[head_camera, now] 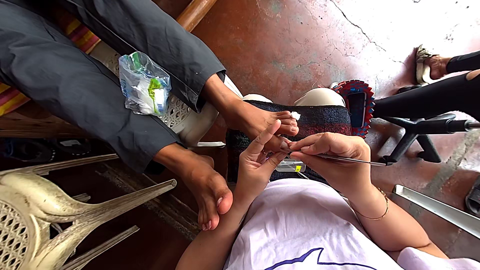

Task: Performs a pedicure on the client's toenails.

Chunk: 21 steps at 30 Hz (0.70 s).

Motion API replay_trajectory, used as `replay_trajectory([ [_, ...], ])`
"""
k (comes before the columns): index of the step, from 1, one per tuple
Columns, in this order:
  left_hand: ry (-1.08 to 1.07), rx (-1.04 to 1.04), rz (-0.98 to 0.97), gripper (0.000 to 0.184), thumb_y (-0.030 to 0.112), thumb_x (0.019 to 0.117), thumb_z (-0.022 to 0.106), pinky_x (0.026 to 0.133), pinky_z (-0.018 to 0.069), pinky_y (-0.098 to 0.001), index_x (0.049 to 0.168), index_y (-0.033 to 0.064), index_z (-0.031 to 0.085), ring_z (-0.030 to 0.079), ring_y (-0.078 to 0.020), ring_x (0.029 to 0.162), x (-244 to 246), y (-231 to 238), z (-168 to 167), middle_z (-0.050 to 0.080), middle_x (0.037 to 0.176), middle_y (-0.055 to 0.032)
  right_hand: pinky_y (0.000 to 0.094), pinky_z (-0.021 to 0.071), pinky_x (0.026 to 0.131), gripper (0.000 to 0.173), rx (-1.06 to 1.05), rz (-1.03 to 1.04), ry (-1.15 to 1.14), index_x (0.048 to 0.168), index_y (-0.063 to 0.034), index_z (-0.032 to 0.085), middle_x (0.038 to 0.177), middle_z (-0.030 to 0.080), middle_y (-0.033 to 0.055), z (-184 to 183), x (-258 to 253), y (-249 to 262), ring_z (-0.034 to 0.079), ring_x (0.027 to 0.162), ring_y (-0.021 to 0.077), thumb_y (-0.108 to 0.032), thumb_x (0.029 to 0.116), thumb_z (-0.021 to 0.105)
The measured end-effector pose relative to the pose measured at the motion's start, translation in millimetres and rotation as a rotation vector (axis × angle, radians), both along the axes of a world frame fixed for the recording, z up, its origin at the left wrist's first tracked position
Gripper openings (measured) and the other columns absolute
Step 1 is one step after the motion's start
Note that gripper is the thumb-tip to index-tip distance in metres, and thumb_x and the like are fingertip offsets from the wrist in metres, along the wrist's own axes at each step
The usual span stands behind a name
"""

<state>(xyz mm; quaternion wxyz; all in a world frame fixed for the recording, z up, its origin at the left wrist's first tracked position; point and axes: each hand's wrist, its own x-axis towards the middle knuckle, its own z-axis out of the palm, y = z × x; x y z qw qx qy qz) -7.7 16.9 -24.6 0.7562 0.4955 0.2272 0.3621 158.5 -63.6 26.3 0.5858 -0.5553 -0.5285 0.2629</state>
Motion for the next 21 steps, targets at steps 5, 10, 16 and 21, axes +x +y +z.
replay_trajectory([
  [5,0.008,0.006,0.002,0.061,-0.005,0.0917,0.068,0.098,0.0567,-0.0311,0.145,0.0227,0.058,0.068,-0.0148,0.112,0.1,-0.2,0.9,0.069,0.126,-0.003,0.0213,0.0621,0.072,0.01,0.003,0.008,0.051,0.084,0.0015,0.07,0.091,0.077,0.008,-1.7,1.3,1.1,0.075,0.082,0.0094,0.005,0.0824,0.079],
  [10,0.014,0.012,0.0,0.059,-0.004,0.0923,0.068,0.098,0.0566,-0.0315,0.145,0.0225,0.058,0.068,-0.0146,0.112,0.0,0.4,0.6,0.069,0.127,-0.003,0.0194,0.0613,0.069,0.011,0.002,0.025,0.106,0.085,0.0014,0.07,0.092,0.077,0.0073,-1.6,2.8,2.8,0.073,0.08,0.0074,0.006,0.0816,0.079],
  [16,0.022,0.014,0.002,0.06,-0.004,0.092,0.069,0.097,0.0571,-0.0305,0.145,0.0232,0.058,0.068,-0.0137,0.11,0.2,0.5,0.4,0.068,0.128,-0.0023,0.0198,0.0614,0.067,0.012,0.0,0.012,0.128,0.085,0.0005,0.07,0.091,0.077,0.0072,-2.9,2.4,3.4,0.073,0.077,0.0079,0.006,0.0813,0.08],
  [21,0.02,0.01,0.0,0.06,-0.003,0.0922,0.069,0.097,0.0569,-0.0311,0.145,0.0226,0.058,0.068,-0.0147,0.11,-0.1,0.8,1.8,0.068,0.129,-0.0036,0.0183,0.0599,0.062,0.014,0.027,-0.038,0.171,0.089,-0.0024,0.065,0.094,0.076,0.0064,-6.3,-4.5,1.6,0.071,0.072,0.0063,0.006,0.0857,0.076],
])
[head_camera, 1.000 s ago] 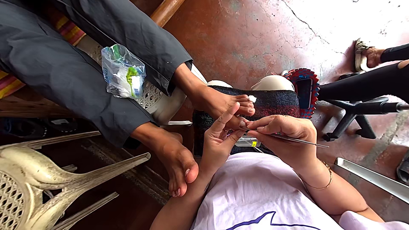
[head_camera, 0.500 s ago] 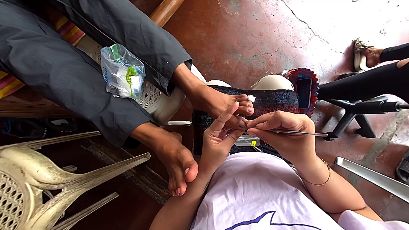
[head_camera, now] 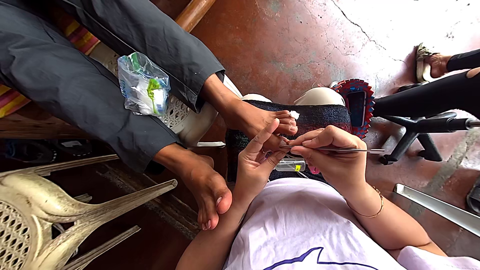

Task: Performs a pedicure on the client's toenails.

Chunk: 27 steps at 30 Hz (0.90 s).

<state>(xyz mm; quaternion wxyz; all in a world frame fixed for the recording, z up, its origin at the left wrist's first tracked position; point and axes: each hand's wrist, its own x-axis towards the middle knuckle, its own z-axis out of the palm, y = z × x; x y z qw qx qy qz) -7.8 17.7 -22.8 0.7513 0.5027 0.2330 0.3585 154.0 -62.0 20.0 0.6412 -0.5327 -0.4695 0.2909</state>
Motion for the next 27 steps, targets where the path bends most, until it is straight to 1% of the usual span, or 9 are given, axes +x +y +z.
replay_trajectory([
  [2,-0.002,-0.002,0.001,0.06,-0.004,0.0919,0.069,0.096,0.0572,-0.0301,0.145,0.0232,0.058,0.068,-0.0136,0.108,0.2,-0.2,-0.2,0.068,0.127,-0.0028,0.0178,0.0597,0.062,0.015,-0.005,0.004,0.004,0.09,-0.0037,0.063,0.096,0.075,0.0059,1.1,-0.4,-2.1,0.07,0.072,0.0056,0.006,0.0874,0.074],
  [4,-0.01,-0.006,-0.002,0.06,-0.004,0.0919,0.068,0.095,0.0574,-0.0302,0.145,0.0223,0.058,0.068,-0.014,0.108,0.3,0.1,-0.2,0.069,0.126,-0.0036,0.018,0.0599,0.064,0.014,0.004,0.007,-0.053,0.089,-0.0027,0.063,0.097,0.075,0.0065,2.4,-0.9,-4.0,0.071,0.075,0.006,0.006,0.088,0.073],
  [9,-0.032,-0.013,-0.016,0.059,-0.003,0.0926,0.068,0.098,0.0565,-0.0314,0.146,0.0204,0.057,0.068,-0.0157,0.111,0.8,1.5,-0.2,0.067,0.129,-0.0051,0.0219,0.0606,0.077,0.012,0.024,-0.029,-0.418,0.082,0.0012,0.064,0.094,0.075,0.0126,8.4,-6.6,-6.3,0.074,0.09,0.0121,0.003,0.0902,0.073],
  [12,-0.023,-0.019,-0.01,0.059,-0.002,0.0922,0.069,0.097,0.0568,-0.0304,0.145,0.0212,0.058,0.068,-0.0142,0.109,0.9,1.0,-0.2,0.069,0.126,-0.0036,0.0229,0.0606,0.08,0.012,0.039,-0.035,-0.502,0.081,0.0014,0.066,0.093,0.076,0.0134,8.5,-7.6,-6.6,0.075,0.093,0.0131,0.002,0.0908,0.073],
  [14,-0.027,-0.017,-0.015,0.059,-0.002,0.0924,0.069,0.097,0.057,-0.0302,0.145,0.0211,0.058,0.068,-0.0141,0.109,0.4,1.1,-0.5,0.069,0.125,-0.0035,0.0226,0.061,0.08,0.011,0.054,-0.025,-0.462,0.081,0.0018,0.066,0.093,0.077,0.0133,6.9,-6.3,-5.5,0.075,0.091,0.0128,0.003,0.0899,0.074],
  [19,-0.017,-0.013,-0.022,0.059,-0.002,0.0925,0.069,0.097,0.057,-0.0302,0.145,0.0218,0.057,0.068,-0.0138,0.11,-0.7,1.1,-0.9,0.068,0.127,-0.0031,0.0246,0.0628,0.079,0.008,0.078,0.021,-0.256,0.086,0.0031,0.069,0.094,0.076,0.0118,1.0,-1.1,-2.1,0.075,0.089,0.0134,0.006,0.0869,0.076],
  [21,-0.011,-0.013,-0.018,0.059,-0.003,0.0923,0.069,0.096,0.0574,-0.03,0.145,0.0225,0.058,0.069,-0.0134,0.109,-1.0,0.7,-1.1,0.069,0.125,-0.0026,0.0251,0.063,0.079,0.009,0.08,0.034,-0.195,0.086,0.0032,0.068,0.093,0.076,0.0113,-0.2,0.1,-0.8,0.075,0.089,0.0136,0.007,0.0857,0.076],
  [25,-0.002,-0.005,-0.023,0.061,-0.003,0.0923,0.068,0.097,0.0568,-0.0296,0.146,0.0225,0.057,0.067,-0.0131,0.111,-1.6,1.0,-0.8,0.068,0.128,-0.0021,0.0243,0.0631,0.075,0.009,0.059,0.042,-0.125,0.088,0.0036,0.07,0.092,0.076,0.0109,-0.1,1.7,0.7,0.075,0.085,0.0127,0.008,0.0847,0.077],
  [27,-0.003,-0.007,-0.02,0.061,-0.004,0.092,0.068,0.097,0.057,-0.0298,0.146,0.0219,0.057,0.067,-0.0131,0.111,-1.8,0.8,-0.8,0.068,0.128,-0.0021,0.0247,0.0633,0.075,0.01,0.059,0.045,-0.109,0.089,0.003,0.07,0.092,0.077,0.0104,-0.8,1.8,1.1,0.075,0.086,0.013,0.008,0.0846,0.077],
])
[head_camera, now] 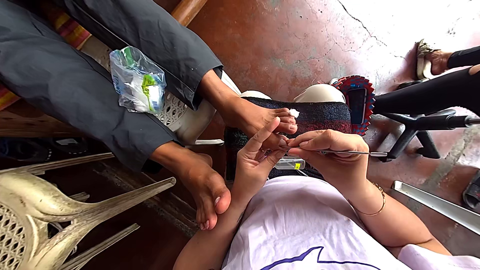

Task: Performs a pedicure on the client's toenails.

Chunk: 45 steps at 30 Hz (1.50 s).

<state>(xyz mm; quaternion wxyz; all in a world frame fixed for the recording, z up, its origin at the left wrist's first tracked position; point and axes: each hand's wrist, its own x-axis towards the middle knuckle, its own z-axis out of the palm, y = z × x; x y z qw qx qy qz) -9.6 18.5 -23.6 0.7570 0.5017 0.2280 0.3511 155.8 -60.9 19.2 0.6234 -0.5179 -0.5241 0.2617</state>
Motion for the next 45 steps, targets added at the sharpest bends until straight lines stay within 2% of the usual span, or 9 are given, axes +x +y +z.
replay_trajectory([
  [4,0.0,-0.002,0.002,0.06,-0.003,0.092,0.069,0.096,0.0572,-0.0292,0.145,0.0219,0.058,0.068,-0.0127,0.11,-0.1,0.0,-0.4,0.069,0.126,-0.0021,0.027,0.064,0.078,0.011,0.008,0.007,0.041,0.09,0.0026,0.07,0.093,0.077,0.01,-1.3,0.0,0.3,0.076,0.088,0.0144,0.008,0.084,0.077],
  [20,0.002,0.007,-0.005,0.058,-0.003,0.093,0.068,0.097,0.0569,-0.0314,0.145,0.0216,0.058,0.067,-0.0149,0.113,-0.8,0.6,-1.1,0.068,0.128,-0.0035,0.0208,0.0617,0.069,0.012,-0.002,0.001,0.116,0.091,0.0009,0.07,0.092,0.076,0.0073,-6.4,-0.7,-0.7,0.073,0.078,0.0085,0.007,0.0845,0.077],
  [34,0.002,0.018,-0.01,0.058,-0.002,0.0932,0.068,0.097,0.0568,-0.0313,0.145,0.0213,0.057,0.067,-0.0151,0.112,-1.0,1.2,-0.9,0.067,0.129,-0.0039,0.0248,0.0635,0.074,0.012,0.02,-0.02,0.143,0.091,0.0007,0.069,0.093,0.077,0.0087,-9.0,-3.9,-1.0,0.075,0.084,0.0127,0.007,0.0849,0.077],
  [45,-0.004,0.013,-0.005,0.057,-0.002,0.0934,0.068,0.097,0.0566,-0.0305,0.145,0.0214,0.058,0.067,-0.014,0.111,-0.5,1.1,-0.4,0.068,0.127,-0.003,0.0238,0.0634,0.073,0.012,0.056,-0.043,0.141,0.094,-0.0006,0.07,0.096,0.077,0.0089,-15.0,-7.1,-3.0,0.075,0.084,0.0118,0.006,0.0868,0.076],
])
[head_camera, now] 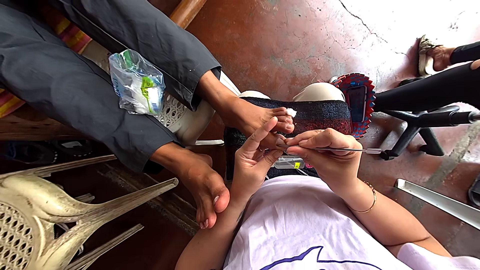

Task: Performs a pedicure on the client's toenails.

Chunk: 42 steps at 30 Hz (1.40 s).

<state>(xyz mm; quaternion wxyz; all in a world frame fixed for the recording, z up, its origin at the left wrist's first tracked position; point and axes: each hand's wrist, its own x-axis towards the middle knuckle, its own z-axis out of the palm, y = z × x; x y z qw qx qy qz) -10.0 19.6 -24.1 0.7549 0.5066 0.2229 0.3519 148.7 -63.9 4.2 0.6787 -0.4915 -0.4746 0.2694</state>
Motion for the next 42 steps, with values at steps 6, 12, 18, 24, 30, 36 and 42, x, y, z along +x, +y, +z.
replay_trajectory([
  [6,0.005,0.012,-0.008,0.058,-0.002,0.0932,0.068,0.097,0.0565,-0.0315,0.145,0.0206,0.057,0.066,-0.0151,0.112,0.1,0.7,0.5,0.067,0.129,-0.0044,0.0237,0.0631,0.072,0.012,0.029,-0.003,0.017,0.095,-0.0002,0.069,0.096,0.077,0.0092,-3.3,-1.9,-0.1,0.074,0.083,0.0116,0.007,0.0873,0.075],
  [12,-0.015,0.0,-0.013,0.057,-0.003,0.0937,0.067,0.097,0.0566,-0.0315,0.145,0.0207,0.057,0.067,-0.0157,0.111,0.6,1.0,1.2,0.067,0.129,-0.0054,0.0267,0.0643,0.075,0.012,0.049,-0.024,0.021,0.095,-0.0015,0.068,0.097,0.077,0.0091,-5.8,-5.3,-1.0,0.076,0.088,0.0144,0.006,0.0881,0.075],
  [18,-0.01,-0.01,-0.01,0.058,-0.002,0.0934,0.067,0.097,0.0569,-0.0315,0.145,0.0205,0.057,0.067,-0.0156,0.111,0.7,1.1,2.1,0.067,0.128,-0.0054,0.0263,0.0641,0.074,0.012,0.071,-0.043,0.016,0.095,-0.0018,0.068,0.098,0.076,0.0094,-9.6,-7.0,-1.7,0.076,0.087,0.014,0.006,0.0885,0.075],
  [24,-0.006,-0.002,-0.009,0.057,-0.002,0.0933,0.068,0.098,0.0564,-0.0325,0.145,0.0201,0.058,0.066,-0.0171,0.113,1.0,1.5,3.3,0.066,0.131,-0.0061,0.0266,0.0641,0.075,0.012,0.085,-0.046,0.021,0.095,-0.0015,0.068,0.098,0.076,0.0099,-11.7,-8.1,-2.0,0.076,0.088,0.0145,0.006,0.0889,0.074],
  [30,-0.013,-0.015,-0.002,0.057,-0.002,0.0929,0.068,0.097,0.0567,-0.032,0.144,0.0217,0.059,0.067,-0.0156,0.111,1.4,1.2,3.4,0.068,0.126,-0.0044,0.0276,0.0643,0.076,0.012,0.102,-0.064,0.005,0.095,-0.0014,0.067,0.097,0.076,0.0101,-13.5,-9.6,-1.7,0.076,0.089,0.0152,0.005,0.0886,0.075],
  [36,-0.028,-0.022,0.007,0.056,-0.002,0.0933,0.068,0.098,0.0563,-0.0318,0.144,0.0204,0.059,0.066,-0.0166,0.113,2.8,-0.2,2.5,0.066,0.131,-0.0059,0.0269,0.064,0.074,0.012,0.115,-0.071,-0.001,0.093,-0.0003,0.066,0.097,0.076,0.0114,-12.5,-9.5,0.4,0.075,0.086,0.0151,0.006,0.0885,0.075],
  [42,-0.034,-0.042,0.001,0.057,-0.002,0.0928,0.068,0.098,0.0562,-0.0313,0.144,0.0208,0.059,0.067,-0.0165,0.113,1.7,0.0,2.5,0.066,0.131,-0.0062,0.0238,0.0627,0.072,0.01,0.015,-0.037,-0.038,0.094,-0.0004,0.064,0.098,0.075,0.0105,1.7,-5.7,-5.2,0.074,0.084,0.0124,0.006,0.091,0.072],
])
